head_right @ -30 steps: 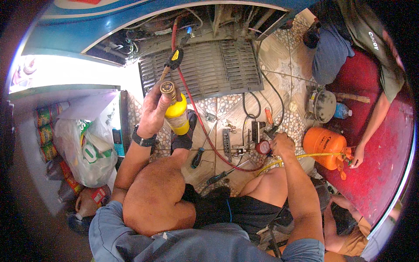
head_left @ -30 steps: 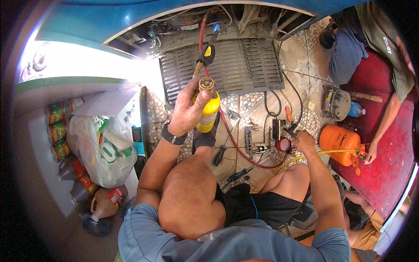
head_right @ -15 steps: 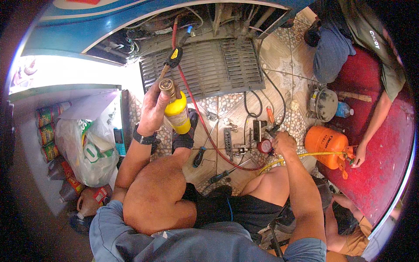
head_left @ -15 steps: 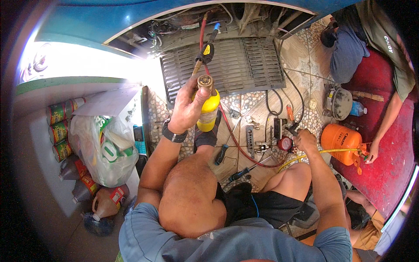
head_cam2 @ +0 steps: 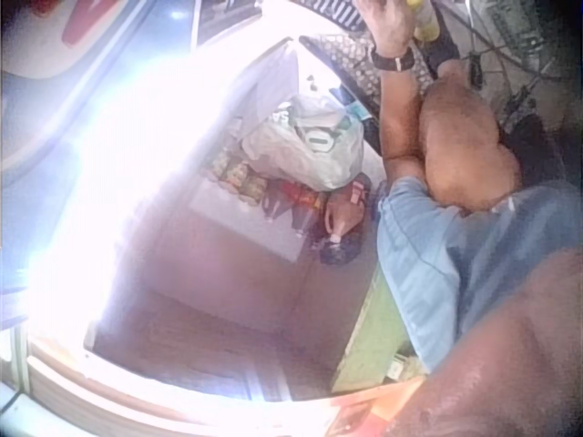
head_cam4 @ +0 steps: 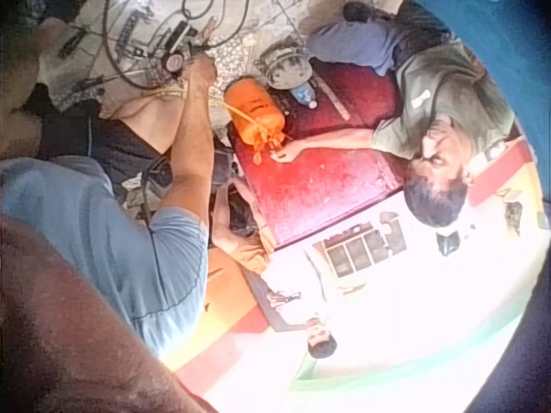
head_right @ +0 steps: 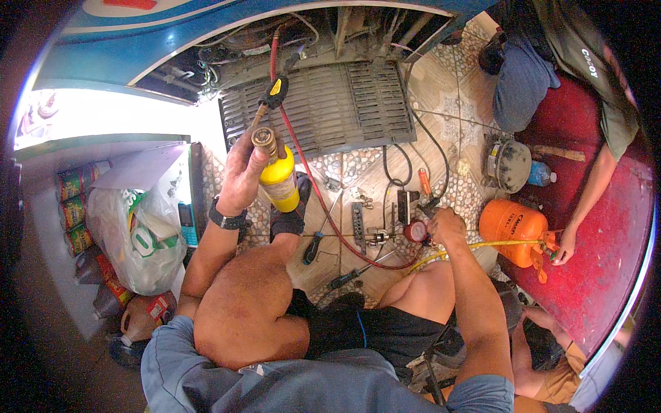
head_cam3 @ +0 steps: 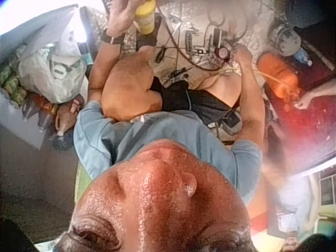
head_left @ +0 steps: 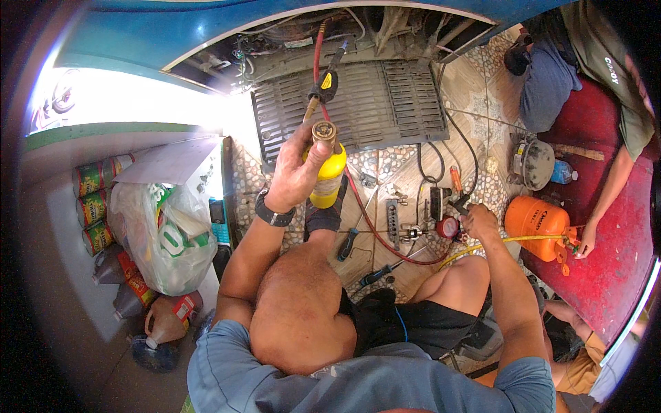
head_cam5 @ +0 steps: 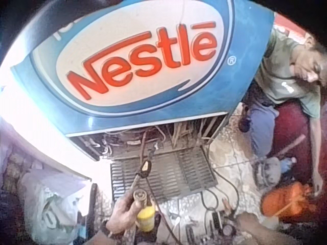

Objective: The person uses a blowtorch to solder components on the back of an appliance and connects a pressure gauge and orange tank by hand.

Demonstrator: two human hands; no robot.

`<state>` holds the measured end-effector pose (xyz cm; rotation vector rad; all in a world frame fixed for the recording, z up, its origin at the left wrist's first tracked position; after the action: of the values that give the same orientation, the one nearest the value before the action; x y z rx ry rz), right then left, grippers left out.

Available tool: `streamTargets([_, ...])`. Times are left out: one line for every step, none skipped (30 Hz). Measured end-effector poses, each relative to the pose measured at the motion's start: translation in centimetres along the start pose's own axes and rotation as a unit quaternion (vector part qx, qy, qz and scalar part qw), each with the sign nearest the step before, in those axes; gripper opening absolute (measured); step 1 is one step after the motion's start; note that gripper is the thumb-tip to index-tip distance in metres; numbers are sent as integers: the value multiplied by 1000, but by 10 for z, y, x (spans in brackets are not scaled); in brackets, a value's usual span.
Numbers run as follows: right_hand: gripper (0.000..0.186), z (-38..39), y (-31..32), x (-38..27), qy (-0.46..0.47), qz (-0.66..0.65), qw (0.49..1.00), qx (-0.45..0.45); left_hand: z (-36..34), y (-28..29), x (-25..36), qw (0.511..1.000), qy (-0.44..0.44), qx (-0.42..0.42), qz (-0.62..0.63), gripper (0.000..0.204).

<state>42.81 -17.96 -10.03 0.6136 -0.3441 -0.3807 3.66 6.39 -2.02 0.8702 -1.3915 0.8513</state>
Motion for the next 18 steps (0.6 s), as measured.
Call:
streamTargets([44,0,0,0,-2,4,1000,0,0,0,1,1000,-3,-4,-7,59])
streamTargets([44,0,1,-1,1,4,1000,5,1,1,1,1000,-5,-7,-15,59])
streamTargets([44,2,3,-1,4,4,1000,10,2,1,2,1000,-8,-9,-24,60])
streamTargets([44,3,4,-3,7,5,1000,14,4,1,3,1000,-6,-16,-16,60])
streamTargets([44,3,5,-3,8,4,1000,15,5,0,4,1000,-5,-24,-7,59])
streamTargets([44,3,5,-4,9,3,1000,15,6,0,5,1000,-3,-31,2,59])
streamTargets([44,3,6,-5,11,3,1000,15,6,0,4,1000,-7,-30,-1,59])
streamTargets([44,2,5,-4,7,3,1000,15,7,1,3,999,-11,-30,-2,59])
streamTargets([44,1,4,-3,4,2,1000,15,7,1,3,999,-15,-29,-4,59])
streamTargets([43,0,2,-2,1,2,1000,15,8,1,4,999,-17,-25,-10,60])
streamTargets([43,0,1,-1,2,3,1000,14,9,1,5,999,-19,-21,-16,61])
streamTargets([43,0,1,0,4,4,1000,14,10,1,7,999,-21,-17,-23,62])
streamTargets([43,-1,-1,1,5,4,1000,13,12,0,8,999,-20,-24,-18,61])
streamTargets([43,-1,-2,2,6,4,1000,16,14,-1,10,999,-19,-30,-12,61])
streamTargets([43,-2,-3,3,7,3,1000,19,16,-2,11,999,-19,-37,-7,60])
streamTargets([43,-2,-4,4,8,2,1000,22,17,-2,11,999,-23,-35,-9,60])
streamTargets([43,-1,-3,2,7,4,1000,23,18,-2,10,999,-27,-32,-11,60])
streamTargets([43,0,-2,1,7,6,1000,23,19,-2,9,999,-31,-30,-14,60])
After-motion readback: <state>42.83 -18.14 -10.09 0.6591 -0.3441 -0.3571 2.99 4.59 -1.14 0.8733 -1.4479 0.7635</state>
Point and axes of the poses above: each hand's wrist, its own z-axis away from the middle knuckle, its own y-axis out of the back of the hand, x = y × z, the point moved 4 cm from there along -z, towards the middle knuckle, and after that the axes turned 1 degree about x, right-handed, at the moved point
